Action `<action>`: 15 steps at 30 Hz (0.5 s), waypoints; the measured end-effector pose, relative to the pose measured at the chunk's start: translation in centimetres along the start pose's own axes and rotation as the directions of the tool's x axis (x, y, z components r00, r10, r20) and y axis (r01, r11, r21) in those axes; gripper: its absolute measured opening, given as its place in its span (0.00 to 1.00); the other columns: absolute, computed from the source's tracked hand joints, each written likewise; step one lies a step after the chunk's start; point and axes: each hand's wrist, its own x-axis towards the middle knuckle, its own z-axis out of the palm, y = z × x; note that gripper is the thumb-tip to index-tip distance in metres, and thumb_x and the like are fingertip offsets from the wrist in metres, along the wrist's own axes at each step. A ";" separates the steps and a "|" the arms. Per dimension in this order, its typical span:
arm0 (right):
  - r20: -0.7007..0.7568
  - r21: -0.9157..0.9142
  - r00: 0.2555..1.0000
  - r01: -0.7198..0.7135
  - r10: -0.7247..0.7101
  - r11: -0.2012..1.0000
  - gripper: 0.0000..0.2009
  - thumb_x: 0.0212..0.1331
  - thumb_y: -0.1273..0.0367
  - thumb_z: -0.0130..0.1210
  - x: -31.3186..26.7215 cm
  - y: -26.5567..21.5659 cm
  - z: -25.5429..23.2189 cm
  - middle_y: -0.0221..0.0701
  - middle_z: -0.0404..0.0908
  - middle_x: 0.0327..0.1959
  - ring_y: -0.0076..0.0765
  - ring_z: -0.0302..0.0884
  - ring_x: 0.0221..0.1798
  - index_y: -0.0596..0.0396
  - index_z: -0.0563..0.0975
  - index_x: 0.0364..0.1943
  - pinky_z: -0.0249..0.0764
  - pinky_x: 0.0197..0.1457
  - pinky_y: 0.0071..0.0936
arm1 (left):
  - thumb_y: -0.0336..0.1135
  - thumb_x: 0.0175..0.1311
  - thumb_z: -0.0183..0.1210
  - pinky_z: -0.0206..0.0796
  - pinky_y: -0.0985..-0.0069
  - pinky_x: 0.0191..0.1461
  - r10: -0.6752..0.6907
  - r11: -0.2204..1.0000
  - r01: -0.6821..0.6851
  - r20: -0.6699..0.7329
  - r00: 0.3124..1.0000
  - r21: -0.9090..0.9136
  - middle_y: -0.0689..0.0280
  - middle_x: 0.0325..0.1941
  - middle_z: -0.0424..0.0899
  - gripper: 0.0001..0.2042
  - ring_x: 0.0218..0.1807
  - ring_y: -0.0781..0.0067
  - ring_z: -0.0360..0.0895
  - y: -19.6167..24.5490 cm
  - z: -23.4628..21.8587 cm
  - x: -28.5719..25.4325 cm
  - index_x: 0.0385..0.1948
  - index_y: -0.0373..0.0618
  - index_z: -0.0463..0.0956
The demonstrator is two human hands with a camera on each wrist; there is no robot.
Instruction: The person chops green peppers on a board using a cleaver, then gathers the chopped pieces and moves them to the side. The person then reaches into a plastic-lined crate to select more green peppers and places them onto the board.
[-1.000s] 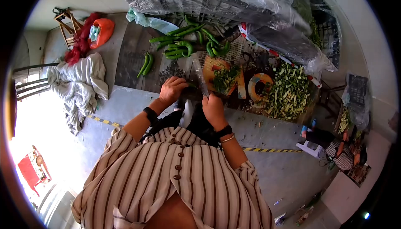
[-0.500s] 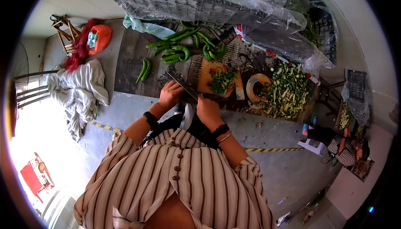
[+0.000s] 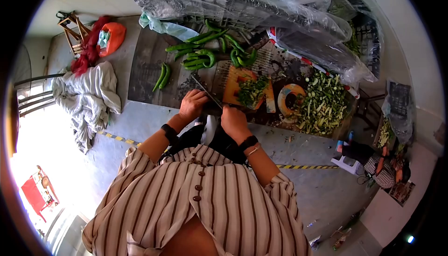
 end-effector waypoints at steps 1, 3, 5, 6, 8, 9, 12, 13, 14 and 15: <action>-0.063 0.009 0.998 0.019 -0.019 1.000 0.07 0.54 0.70 0.49 0.0 0.2 0.6 0.44 0.75 0.19 0.52 0.75 0.24 0.61 0.72 0.25 0.72 0.27 0.43 | 0.24 0.41 0.53 0.62 0.73 0.43 0.012 1.000 -0.012 -0.022 1.000 -0.001 0.71 0.33 0.73 0.13 0.41 0.68 0.71 0.1 0.1 -0.2 0.31 0.50 0.76; -0.037 0.020 0.999 0.001 -0.001 1.000 0.07 0.54 0.70 0.49 0.6 0.1 1.0 0.44 0.75 0.19 0.53 0.75 0.24 0.61 0.72 0.25 0.72 0.28 0.44 | 0.24 0.41 0.53 0.63 0.73 0.43 0.003 1.000 -0.004 -0.014 1.000 -0.017 0.71 0.34 0.74 0.12 0.41 0.68 0.71 0.3 0.2 -0.2 0.31 0.50 0.76; -0.019 0.031 1.000 -0.014 0.015 0.999 0.07 0.54 0.70 0.49 0.9 0.0 1.0 0.44 0.75 0.19 0.54 0.74 0.25 0.61 0.72 0.24 0.72 0.29 0.44 | 0.24 0.41 0.53 0.63 0.73 0.43 0.001 1.000 -0.002 -0.010 1.000 -0.029 0.71 0.34 0.74 0.12 0.40 0.68 0.71 0.4 0.0 -0.3 0.30 0.50 0.76; -0.078 0.052 0.997 0.011 -0.007 0.999 0.07 0.54 0.71 0.48 1.1 0.0 0.9 0.44 0.75 0.20 0.54 0.74 0.25 0.61 0.72 0.24 0.72 0.30 0.44 | 0.24 0.41 0.53 0.63 0.73 0.42 0.004 1.000 -0.005 -0.026 1.000 -0.029 0.71 0.34 0.74 0.12 0.41 0.68 0.71 0.4 0.0 -0.3 0.30 0.49 0.76; -0.141 0.065 0.989 0.044 -0.034 0.997 0.07 0.54 0.71 0.48 1.3 0.4 0.6 0.45 0.75 0.21 0.54 0.74 0.26 0.61 0.72 0.25 0.72 0.30 0.44 | 0.24 0.41 0.53 0.63 0.73 0.42 0.006 1.000 -0.007 -0.052 0.999 -0.027 0.71 0.34 0.74 0.12 0.41 0.68 0.71 0.4 0.1 0.0 0.30 0.49 0.76; -0.110 0.053 0.994 0.034 -0.028 0.998 0.07 0.54 0.71 0.49 1.0 0.2 0.0 0.45 0.75 0.21 0.54 0.74 0.26 0.61 0.73 0.25 0.72 0.31 0.44 | 0.25 0.42 0.53 0.63 0.73 0.42 0.007 0.999 -0.009 -0.057 0.998 -0.031 0.71 0.35 0.74 0.11 0.41 0.68 0.71 0.2 0.1 0.0 0.30 0.49 0.76; -0.016 0.042 1.000 0.017 -0.016 0.999 0.07 0.53 0.71 0.49 0.1 -0.5 -1.4 0.45 0.75 0.22 0.53 0.75 0.26 0.62 0.73 0.25 0.72 0.32 0.44 | 0.25 0.42 0.53 0.63 0.73 0.43 -0.007 1.000 0.007 -0.019 1.000 -0.027 0.71 0.35 0.74 0.11 0.41 0.68 0.71 0.2 0.2 -0.5 0.30 0.49 0.76; 0.029 0.036 0.999 0.017 -0.018 0.999 0.07 0.53 0.71 0.49 0.1 -0.6 -1.7 0.46 0.75 0.22 0.53 0.75 0.26 0.62 0.73 0.25 0.73 0.32 0.44 | 0.25 0.42 0.53 0.63 0.73 0.43 -0.009 1.000 0.009 0.009 1.000 -0.011 0.71 0.34 0.74 0.12 0.41 0.68 0.71 0.2 0.1 -0.3 0.30 0.49 0.76; 0.028 0.034 0.999 0.015 -0.016 0.999 0.07 0.53 0.71 0.49 0.1 -0.4 -1.6 0.46 0.75 0.22 0.53 0.75 0.26 0.62 0.73 0.25 0.73 0.32 0.44 | 0.25 0.42 0.53 0.63 0.73 0.43 -0.007 1.000 0.007 0.008 1.000 -0.013 0.71 0.34 0.74 0.12 0.41 0.68 0.71 0.2 0.0 0.0 0.30 0.49 0.76; 0.050 0.033 0.999 -0.005 0.003 0.999 0.07 0.54 0.71 0.49 0.2 -0.2 -1.4 0.46 0.75 0.22 0.53 0.75 0.26 0.62 0.73 0.25 0.73 0.32 0.44 | 0.25 0.41 0.53 0.63 0.73 0.44 -0.005 0.999 0.005 -0.003 1.000 -0.033 0.70 0.35 0.75 0.12 0.42 0.67 0.71 0.2 0.0 0.0 0.31 0.49 0.76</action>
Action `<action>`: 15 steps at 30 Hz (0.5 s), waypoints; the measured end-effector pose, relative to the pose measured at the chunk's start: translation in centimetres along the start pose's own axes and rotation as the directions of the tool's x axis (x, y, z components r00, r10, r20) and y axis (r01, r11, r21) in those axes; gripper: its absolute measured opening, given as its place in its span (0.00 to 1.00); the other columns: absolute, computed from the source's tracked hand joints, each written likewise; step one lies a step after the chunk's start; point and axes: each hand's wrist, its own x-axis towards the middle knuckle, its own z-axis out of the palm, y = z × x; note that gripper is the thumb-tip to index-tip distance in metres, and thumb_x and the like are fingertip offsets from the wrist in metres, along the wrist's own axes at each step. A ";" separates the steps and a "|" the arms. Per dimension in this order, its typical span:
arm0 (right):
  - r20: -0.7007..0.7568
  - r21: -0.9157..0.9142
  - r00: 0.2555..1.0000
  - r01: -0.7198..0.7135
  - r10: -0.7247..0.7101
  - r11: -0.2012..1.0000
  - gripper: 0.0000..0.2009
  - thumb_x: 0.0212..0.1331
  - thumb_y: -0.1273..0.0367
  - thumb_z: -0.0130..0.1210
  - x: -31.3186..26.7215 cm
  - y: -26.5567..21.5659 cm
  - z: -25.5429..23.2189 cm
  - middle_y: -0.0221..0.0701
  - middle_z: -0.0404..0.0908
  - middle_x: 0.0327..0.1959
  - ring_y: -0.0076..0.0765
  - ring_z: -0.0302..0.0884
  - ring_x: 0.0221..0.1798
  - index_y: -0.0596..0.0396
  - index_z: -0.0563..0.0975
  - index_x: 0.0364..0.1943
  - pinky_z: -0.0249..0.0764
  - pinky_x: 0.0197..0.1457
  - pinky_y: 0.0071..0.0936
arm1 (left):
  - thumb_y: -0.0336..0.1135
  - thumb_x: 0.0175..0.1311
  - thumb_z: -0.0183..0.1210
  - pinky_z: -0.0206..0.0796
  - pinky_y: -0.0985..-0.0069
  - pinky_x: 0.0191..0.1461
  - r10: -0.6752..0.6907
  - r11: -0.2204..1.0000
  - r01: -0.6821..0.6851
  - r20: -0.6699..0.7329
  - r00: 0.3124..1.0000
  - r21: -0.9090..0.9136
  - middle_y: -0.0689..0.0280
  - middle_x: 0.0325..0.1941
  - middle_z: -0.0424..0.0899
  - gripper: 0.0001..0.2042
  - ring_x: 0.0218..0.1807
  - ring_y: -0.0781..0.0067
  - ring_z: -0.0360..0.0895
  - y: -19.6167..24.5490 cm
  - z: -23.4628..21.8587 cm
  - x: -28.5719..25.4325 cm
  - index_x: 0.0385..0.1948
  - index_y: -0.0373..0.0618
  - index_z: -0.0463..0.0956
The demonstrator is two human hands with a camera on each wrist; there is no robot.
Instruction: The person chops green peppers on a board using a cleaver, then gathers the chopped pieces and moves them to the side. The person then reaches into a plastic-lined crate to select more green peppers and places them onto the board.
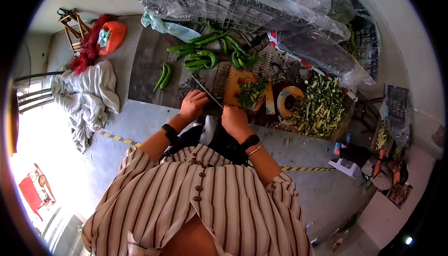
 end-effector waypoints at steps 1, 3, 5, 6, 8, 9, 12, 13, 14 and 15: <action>0.025 0.001 1.000 -0.018 0.018 1.000 0.07 0.54 0.71 0.49 0.0 0.2 0.3 0.46 0.75 0.22 0.53 0.75 0.26 0.61 0.73 0.25 0.73 0.31 0.44 | 0.24 0.40 0.54 0.64 0.72 0.44 -0.001 1.000 0.001 -0.010 1.000 -0.019 0.69 0.35 0.76 0.12 0.42 0.66 0.72 0.0 0.0 -0.1 0.31 0.48 0.76; 0.043 0.000 0.998 -0.039 0.039 0.999 0.07 0.54 0.70 0.49 0.6 0.2 0.7 0.46 0.75 0.21 0.54 0.75 0.26 0.61 0.73 0.24 0.73 0.31 0.44 | 0.24 0.40 0.54 0.64 0.72 0.44 -0.001 1.000 0.001 -0.016 1.000 -0.022 0.69 0.35 0.75 0.12 0.42 0.65 0.72 -0.2 0.1 -0.1 0.31 0.48 0.76; 0.056 0.001 0.996 -0.074 0.074 0.997 0.08 0.54 0.70 0.49 0.4 0.1 1.5 0.46 0.75 0.21 0.54 0.75 0.26 0.60 0.73 0.24 0.73 0.31 0.44 | 0.24 0.40 0.54 0.64 0.72 0.44 0.010 0.999 -0.010 -0.017 1.000 -0.034 0.69 0.35 0.75 0.12 0.42 0.65 0.72 0.0 0.2 -0.5 0.30 0.48 0.76; -0.026 0.009 0.999 -0.035 0.035 0.999 0.07 0.53 0.70 0.49 0.7 -0.1 1.9 0.47 0.75 0.22 0.54 0.75 0.27 0.60 0.74 0.23 0.73 0.31 0.44 | 0.24 0.40 0.54 0.64 0.72 0.44 0.000 0.999 -0.001 -0.013 1.000 -0.035 0.69 0.35 0.75 0.12 0.42 0.65 0.72 0.0 0.3 -0.4 0.30 0.48 0.76; -0.106 0.013 0.994 0.011 -0.010 1.000 0.07 0.53 0.70 0.50 1.2 0.1 2.4 0.47 0.75 0.22 0.55 0.75 0.28 0.60 0.74 0.23 0.72 0.32 0.45 | 0.24 0.41 0.53 0.64 0.72 0.45 -0.014 0.999 0.014 -0.012 1.000 -0.033 0.69 0.35 0.75 0.12 0.42 0.65 0.72 0.0 0.4 -0.5 0.30 0.48 0.76; -0.107 0.030 0.994 0.021 -0.018 0.999 0.07 0.52 0.70 0.50 1.5 0.2 2.3 0.47 0.75 0.22 0.56 0.75 0.28 0.60 0.74 0.23 0.72 0.32 0.45 | 0.24 0.41 0.53 0.64 0.72 0.44 -0.009 1.000 0.009 -0.018 1.000 -0.029 0.69 0.35 0.75 0.11 0.41 0.65 0.72 0.1 0.4 -0.6 0.30 0.48 0.76; -0.101 0.033 0.995 0.025 -0.021 0.999 0.07 0.52 0.70 0.50 1.8 0.5 1.1 0.47 0.75 0.23 0.56 0.75 0.30 0.61 0.74 0.24 0.72 0.33 0.46 | 0.25 0.41 0.54 0.64 0.72 0.44 0.013 1.000 -0.014 -0.054 0.998 -0.028 0.69 0.35 0.75 0.11 0.41 0.65 0.72 -0.3 0.4 -0.1 0.30 0.48 0.76; -0.075 0.025 0.997 0.010 -0.008 1.000 0.07 0.52 0.70 0.50 1.5 0.3 0.6 0.47 0.75 0.23 0.57 0.74 0.30 0.61 0.74 0.24 0.71 0.34 0.46 | 0.25 0.41 0.54 0.64 0.72 0.44 0.013 0.999 -0.016 -0.070 0.997 -0.040 0.69 0.35 0.75 0.11 0.41 0.66 0.72 -0.3 0.5 -0.3 0.30 0.48 0.76; -0.066 0.026 0.998 0.008 -0.006 1.000 0.07 0.52 0.70 0.50 1.2 0.0 0.3 0.47 0.75 0.23 0.57 0.74 0.30 0.61 0.74 0.24 0.71 0.34 0.46 | 0.25 0.41 0.54 0.64 0.72 0.44 0.005 0.999 -0.008 -0.067 0.998 -0.044 0.69 0.35 0.75 0.11 0.41 0.66 0.72 -0.3 0.6 -0.6 0.30 0.48 0.76; -0.042 0.047 0.999 -0.010 0.012 0.999 0.09 0.52 0.69 0.51 0.8 -0.2 0.0 0.49 0.75 0.24 0.58 0.74 0.31 0.63 0.74 0.24 0.70 0.35 0.45 | 0.25 0.41 0.54 0.64 0.72 0.44 0.000 1.000 0.000 -0.038 0.999 -0.013 0.69 0.34 0.75 0.11 0.41 0.66 0.72 -0.3 0.5 -0.6 0.30 0.48 0.76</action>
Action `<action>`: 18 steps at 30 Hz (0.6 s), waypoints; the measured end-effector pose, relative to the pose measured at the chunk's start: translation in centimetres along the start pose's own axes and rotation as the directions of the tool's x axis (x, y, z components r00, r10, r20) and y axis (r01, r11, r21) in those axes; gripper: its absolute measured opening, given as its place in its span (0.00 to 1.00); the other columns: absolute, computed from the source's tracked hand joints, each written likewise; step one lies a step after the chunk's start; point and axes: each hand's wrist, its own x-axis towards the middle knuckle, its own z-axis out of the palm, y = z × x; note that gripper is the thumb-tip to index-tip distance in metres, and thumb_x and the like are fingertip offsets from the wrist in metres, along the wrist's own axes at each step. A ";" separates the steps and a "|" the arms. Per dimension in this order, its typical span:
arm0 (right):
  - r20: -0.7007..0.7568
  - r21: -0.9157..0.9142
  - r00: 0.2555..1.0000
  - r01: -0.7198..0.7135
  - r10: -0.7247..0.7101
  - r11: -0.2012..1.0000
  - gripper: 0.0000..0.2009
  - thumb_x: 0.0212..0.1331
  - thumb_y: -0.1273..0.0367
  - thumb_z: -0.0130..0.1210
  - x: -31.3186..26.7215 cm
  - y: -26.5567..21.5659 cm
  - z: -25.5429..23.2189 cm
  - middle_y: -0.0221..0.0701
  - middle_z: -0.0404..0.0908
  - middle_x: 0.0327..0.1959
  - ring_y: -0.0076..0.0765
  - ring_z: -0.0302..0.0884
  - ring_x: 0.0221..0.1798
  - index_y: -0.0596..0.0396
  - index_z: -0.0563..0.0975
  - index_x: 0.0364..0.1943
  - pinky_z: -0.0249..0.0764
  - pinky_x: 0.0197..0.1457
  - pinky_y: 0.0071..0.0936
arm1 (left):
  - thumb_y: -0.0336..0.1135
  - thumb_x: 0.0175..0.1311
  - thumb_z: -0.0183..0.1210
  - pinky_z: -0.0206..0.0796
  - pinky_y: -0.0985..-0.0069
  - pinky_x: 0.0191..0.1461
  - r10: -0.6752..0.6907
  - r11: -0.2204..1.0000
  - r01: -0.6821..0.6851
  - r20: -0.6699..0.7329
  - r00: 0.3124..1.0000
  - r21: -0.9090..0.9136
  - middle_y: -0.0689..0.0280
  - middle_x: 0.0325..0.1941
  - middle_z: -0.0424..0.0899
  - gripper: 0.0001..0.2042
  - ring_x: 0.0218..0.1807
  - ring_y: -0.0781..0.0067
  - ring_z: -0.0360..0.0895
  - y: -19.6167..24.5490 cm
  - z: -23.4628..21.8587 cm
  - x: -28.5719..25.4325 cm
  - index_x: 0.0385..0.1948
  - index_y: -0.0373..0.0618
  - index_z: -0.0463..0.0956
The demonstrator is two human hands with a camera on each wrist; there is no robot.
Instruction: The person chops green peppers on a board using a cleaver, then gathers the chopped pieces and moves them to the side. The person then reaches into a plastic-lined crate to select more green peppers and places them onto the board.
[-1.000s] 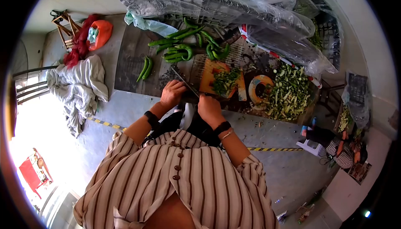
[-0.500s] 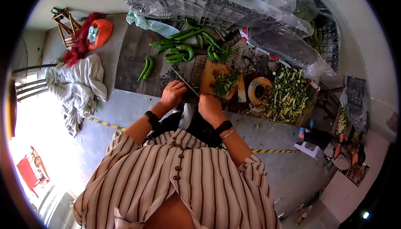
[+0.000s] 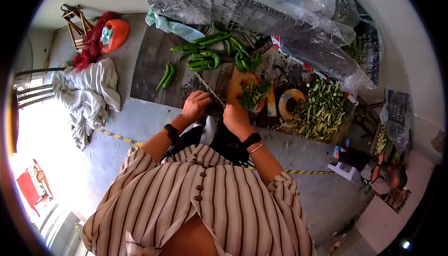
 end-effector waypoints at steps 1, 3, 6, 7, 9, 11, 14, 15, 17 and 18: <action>0.021 0.019 1.000 -0.020 0.019 1.000 0.10 0.53 0.69 0.51 -0.2 -0.1 -0.1 0.51 0.74 0.26 0.58 0.73 0.32 0.65 0.74 0.24 0.69 0.36 0.44 | 0.25 0.41 0.54 0.64 0.72 0.43 -0.004 1.000 0.003 0.029 1.000 0.031 0.69 0.34 0.75 0.11 0.41 0.66 0.72 0.0 -0.1 0.1 0.30 0.49 0.76; 0.027 0.015 0.999 -0.022 0.022 1.000 0.09 0.52 0.69 0.51 0.2 0.3 1.0 0.50 0.75 0.25 0.58 0.73 0.31 0.64 0.74 0.24 0.70 0.35 0.45 | 0.25 0.41 0.54 0.64 0.72 0.43 -0.004 1.000 0.004 0.017 1.000 0.022 0.69 0.34 0.75 0.11 0.41 0.66 0.72 0.1 -0.2 0.2 0.30 0.49 0.76; -0.014 0.016 1.000 0.002 -0.002 1.000 0.08 0.52 0.70 0.50 0.9 0.1 1.9 0.48 0.76 0.24 0.57 0.74 0.30 0.62 0.74 0.24 0.71 0.34 0.45 | 0.25 0.41 0.54 0.65 0.72 0.43 -0.007 1.000 0.007 0.009 1.000 0.007 0.69 0.34 0.75 0.11 0.41 0.66 0.72 0.1 -0.3 0.3 0.30 0.48 0.76; -0.056 0.020 0.998 0.023 -0.022 1.000 0.08 0.52 0.70 0.51 1.0 0.0 1.9 0.48 0.76 0.24 0.57 0.74 0.30 0.62 0.74 0.24 0.72 0.34 0.45 | 0.25 0.41 0.54 0.65 0.72 0.44 -0.011 1.000 0.011 0.017 1.000 -0.005 0.68 0.34 0.75 0.11 0.41 0.66 0.73 0.2 -0.3 0.3 0.31 0.48 0.76; -0.072 0.007 0.997 0.041 -0.041 0.999 0.08 0.52 0.70 0.51 1.3 0.2 1.7 0.48 0.76 0.24 0.57 0.74 0.30 0.62 0.74 0.24 0.72 0.34 0.45 | 0.25 0.42 0.54 0.65 0.72 0.43 -0.003 1.000 0.002 -0.034 0.999 -0.018 0.68 0.34 0.75 0.10 0.40 0.66 0.73 0.4 -0.3 0.5 0.29 0.47 0.75; -0.071 -0.004 0.996 0.059 -0.059 0.998 0.08 0.52 0.70 0.51 1.1 0.6 1.4 0.48 0.76 0.24 0.57 0.74 0.30 0.62 0.74 0.24 0.72 0.34 0.45 | 0.26 0.43 0.53 0.64 0.73 0.43 -0.011 0.999 0.008 -0.079 0.997 -0.034 0.68 0.33 0.74 0.08 0.40 0.66 0.73 0.4 -0.4 0.6 0.28 0.46 0.74; -0.019 0.012 1.000 0.007 -0.007 1.000 0.10 0.52 0.69 0.52 -0.1 -0.2 0.3 0.49 0.74 0.24 0.58 0.73 0.30 0.65 0.74 0.23 0.69 0.34 0.46 | 0.26 0.44 0.53 0.65 0.72 0.43 -0.029 0.999 0.027 -0.049 0.998 -0.039 0.67 0.33 0.74 0.08 0.40 0.65 0.73 0.3 -0.3 0.0 0.29 0.45 0.74; 0.000 0.009 1.000 0.001 -0.001 1.000 0.09 0.52 0.70 0.51 -0.1 0.0 0.6 0.49 0.75 0.23 0.58 0.74 0.29 0.63 0.74 0.23 0.70 0.34 0.45 | 0.26 0.44 0.53 0.65 0.72 0.43 -0.021 0.999 0.020 -0.051 0.998 -0.034 0.67 0.33 0.75 0.08 0.40 0.65 0.73 0.2 -0.1 -0.1 0.29 0.45 0.74; 0.019 0.005 1.000 0.000 0.000 1.000 0.07 0.51 0.71 0.51 0.5 0.1 1.1 0.48 0.76 0.22 0.57 0.74 0.28 0.62 0.75 0.24 0.72 0.33 0.45 | 0.26 0.44 0.54 0.65 0.72 0.43 -0.016 1.000 0.014 -0.054 0.998 -0.026 0.67 0.33 0.75 0.08 0.40 0.65 0.73 -0.3 0.1 0.0 0.29 0.45 0.74; 0.001 0.005 1.000 0.013 -0.013 1.000 0.07 0.50 0.71 0.51 0.9 -0.1 1.4 0.48 0.75 0.22 0.57 0.74 0.28 0.62 0.75 0.23 0.72 0.33 0.45 | 0.26 0.43 0.54 0.65 0.72 0.43 -0.015 1.000 0.015 -0.027 1.000 -0.022 0.67 0.33 0.75 0.08 0.40 0.64 0.73 -0.4 0.1 0.0 0.29 0.45 0.74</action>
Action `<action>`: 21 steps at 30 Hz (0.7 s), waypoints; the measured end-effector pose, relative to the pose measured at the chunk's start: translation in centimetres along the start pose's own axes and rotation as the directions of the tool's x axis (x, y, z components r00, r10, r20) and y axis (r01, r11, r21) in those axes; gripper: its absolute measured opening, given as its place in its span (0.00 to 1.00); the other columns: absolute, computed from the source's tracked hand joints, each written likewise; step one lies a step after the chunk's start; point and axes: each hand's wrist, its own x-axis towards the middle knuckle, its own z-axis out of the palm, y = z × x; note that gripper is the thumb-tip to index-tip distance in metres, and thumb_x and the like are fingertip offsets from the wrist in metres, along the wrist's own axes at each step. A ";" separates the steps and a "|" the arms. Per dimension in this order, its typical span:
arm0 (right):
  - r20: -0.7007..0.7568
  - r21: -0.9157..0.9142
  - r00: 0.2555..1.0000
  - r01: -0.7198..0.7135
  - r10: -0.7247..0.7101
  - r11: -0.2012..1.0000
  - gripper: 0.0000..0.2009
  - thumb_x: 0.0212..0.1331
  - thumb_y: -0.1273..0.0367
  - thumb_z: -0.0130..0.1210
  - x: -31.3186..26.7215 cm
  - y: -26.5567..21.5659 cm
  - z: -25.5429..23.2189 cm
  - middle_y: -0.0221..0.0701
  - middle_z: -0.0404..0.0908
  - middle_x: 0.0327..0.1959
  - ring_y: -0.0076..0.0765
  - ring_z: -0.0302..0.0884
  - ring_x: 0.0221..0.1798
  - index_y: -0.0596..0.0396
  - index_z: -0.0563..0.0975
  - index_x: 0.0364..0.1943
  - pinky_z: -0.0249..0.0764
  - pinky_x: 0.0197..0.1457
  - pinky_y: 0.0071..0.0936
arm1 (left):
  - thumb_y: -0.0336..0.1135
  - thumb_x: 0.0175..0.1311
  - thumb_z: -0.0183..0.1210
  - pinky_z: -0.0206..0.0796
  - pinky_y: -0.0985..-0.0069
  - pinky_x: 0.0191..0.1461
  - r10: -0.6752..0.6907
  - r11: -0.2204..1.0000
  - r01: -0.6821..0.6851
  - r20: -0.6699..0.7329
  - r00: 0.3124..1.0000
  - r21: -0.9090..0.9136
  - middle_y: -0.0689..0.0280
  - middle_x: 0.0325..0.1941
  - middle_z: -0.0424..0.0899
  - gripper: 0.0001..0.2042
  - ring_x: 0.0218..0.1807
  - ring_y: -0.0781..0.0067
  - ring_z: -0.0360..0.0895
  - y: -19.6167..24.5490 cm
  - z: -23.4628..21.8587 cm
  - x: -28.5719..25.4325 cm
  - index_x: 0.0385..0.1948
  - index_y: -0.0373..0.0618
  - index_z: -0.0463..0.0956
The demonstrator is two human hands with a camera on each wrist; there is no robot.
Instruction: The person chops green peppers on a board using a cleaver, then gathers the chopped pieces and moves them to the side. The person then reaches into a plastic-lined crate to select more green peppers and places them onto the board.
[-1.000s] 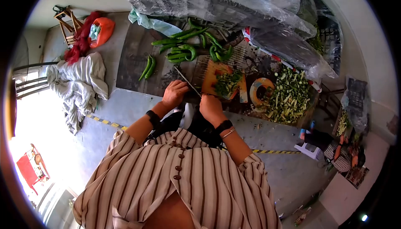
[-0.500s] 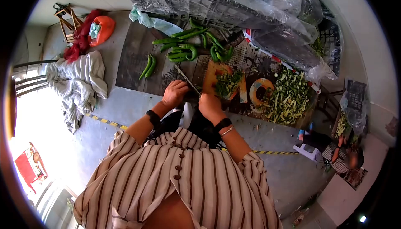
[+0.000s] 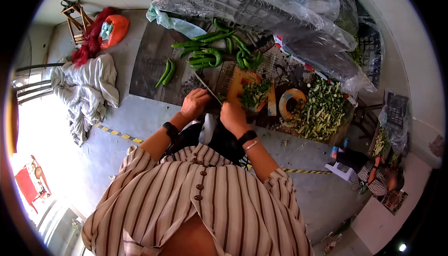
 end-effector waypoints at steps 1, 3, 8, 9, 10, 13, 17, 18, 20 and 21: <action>-0.021 0.000 1.000 0.010 -0.010 1.000 0.07 0.50 0.71 0.50 0.1 -0.2 0.2 0.48 0.75 0.21 0.57 0.74 0.27 0.62 0.75 0.22 0.71 0.32 0.45 | 0.27 0.43 0.54 0.66 0.72 0.43 0.003 1.000 -0.003 0.027 1.000 0.002 0.67 0.33 0.75 0.09 0.40 0.64 0.73 0.1 0.0 -0.1 0.29 0.45 0.74; -0.063 -0.045 0.997 0.045 -0.048 0.998 0.07 0.50 0.71 0.50 1.0 -1.0 0.3 0.48 0.75 0.20 0.57 0.74 0.27 0.62 0.75 0.21 0.71 0.32 0.46 | 0.26 0.42 0.54 0.66 0.72 0.43 0.015 1.000 -0.015 -0.006 1.000 -0.012 0.67 0.33 0.75 0.09 0.40 0.64 0.73 -0.1 -0.2 0.4 0.29 0.45 0.74; -0.123 -0.027 0.986 0.113 -0.115 0.993 0.07 0.48 0.72 0.51 1.3 -0.3 0.4 0.48 0.74 0.19 0.57 0.74 0.27 0.62 0.74 0.18 0.71 0.31 0.46 | 0.26 0.42 0.53 0.66 0.72 0.44 -0.027 0.998 0.026 -0.026 0.999 -0.049 0.66 0.33 0.74 0.09 0.40 0.64 0.73 0.3 -0.2 0.3 0.28 0.46 0.75; -0.125 -0.014 0.985 0.120 -0.121 0.993 0.07 0.48 0.72 0.51 1.1 -0.3 -0.1 0.48 0.74 0.18 0.57 0.74 0.26 0.62 0.74 0.18 0.71 0.31 0.46 | 0.26 0.41 0.54 0.67 0.72 0.43 -0.016 0.999 0.015 -0.028 0.999 -0.045 0.66 0.33 0.74 0.09 0.40 0.64 0.73 0.1 -0.3 0.3 0.28 0.46 0.75; -0.120 0.004 0.986 0.120 -0.119 0.993 0.07 0.47 0.72 0.51 0.6 -0.2 -0.2 0.48 0.74 0.18 0.56 0.73 0.26 0.62 0.74 0.18 0.70 0.31 0.45 | 0.26 0.41 0.54 0.67 0.72 0.43 -0.010 0.999 0.009 -0.022 1.000 -0.047 0.66 0.33 0.74 0.10 0.40 0.64 0.73 0.3 -0.2 -0.1 0.29 0.46 0.75; -0.082 -0.026 0.993 0.086 -0.088 0.996 0.07 0.46 0.72 0.52 0.1 0.1 0.0 0.48 0.74 0.18 0.56 0.73 0.26 0.62 0.74 0.19 0.70 0.31 0.45 | 0.25 0.43 0.54 0.69 0.71 0.42 -0.003 0.998 0.000 -0.041 0.999 -0.066 0.66 0.34 0.77 0.09 0.38 0.61 0.75 0.4 -0.6 0.0 0.29 0.47 0.76; -0.064 -0.012 0.994 0.085 -0.085 0.996 0.08 0.48 0.71 0.51 1.2 -0.8 0.4 0.48 0.74 0.18 0.57 0.73 0.25 0.62 0.74 0.19 0.70 0.31 0.46 | 0.24 0.44 0.54 0.69 0.70 0.42 -0.024 0.996 0.026 0.022 0.999 -0.081 0.65 0.35 0.77 0.10 0.39 0.61 0.75 0.2 -0.7 0.0 0.31 0.46 0.76; -0.088 -0.025 0.994 0.065 -0.067 0.998 0.08 0.49 0.71 0.51 1.6 -1.3 0.5 0.48 0.74 0.19 0.57 0.73 0.25 0.62 0.74 0.19 0.70 0.31 0.46 | 0.24 0.44 0.54 0.69 0.70 0.42 -0.018 0.997 0.020 0.017 1.000 -0.071 0.65 0.35 0.77 0.10 0.39 0.61 0.75 0.1 -0.9 0.1 0.31 0.46 0.76; -0.115 -0.040 0.992 0.049 -0.053 0.998 0.09 0.50 0.70 0.50 1.7 -1.6 0.6 0.48 0.74 0.19 0.57 0.73 0.26 0.61 0.75 0.19 0.70 0.31 0.46 | 0.24 0.46 0.54 0.68 0.69 0.45 -0.035 0.987 0.035 0.002 0.999 -0.154 0.65 0.37 0.77 0.11 0.43 0.61 0.74 0.3 -1.1 -0.1 0.33 0.47 0.77; -0.124 -0.044 0.991 0.053 -0.058 0.998 0.09 0.51 0.69 0.50 1.9 -1.4 0.5 0.48 0.74 0.19 0.57 0.74 0.26 0.61 0.75 0.20 0.70 0.32 0.46 | 0.24 0.46 0.54 0.68 0.69 0.45 -0.028 0.989 0.026 -0.012 1.000 -0.147 0.65 0.37 0.77 0.11 0.43 0.61 0.74 0.4 -1.5 0.3 0.33 0.47 0.77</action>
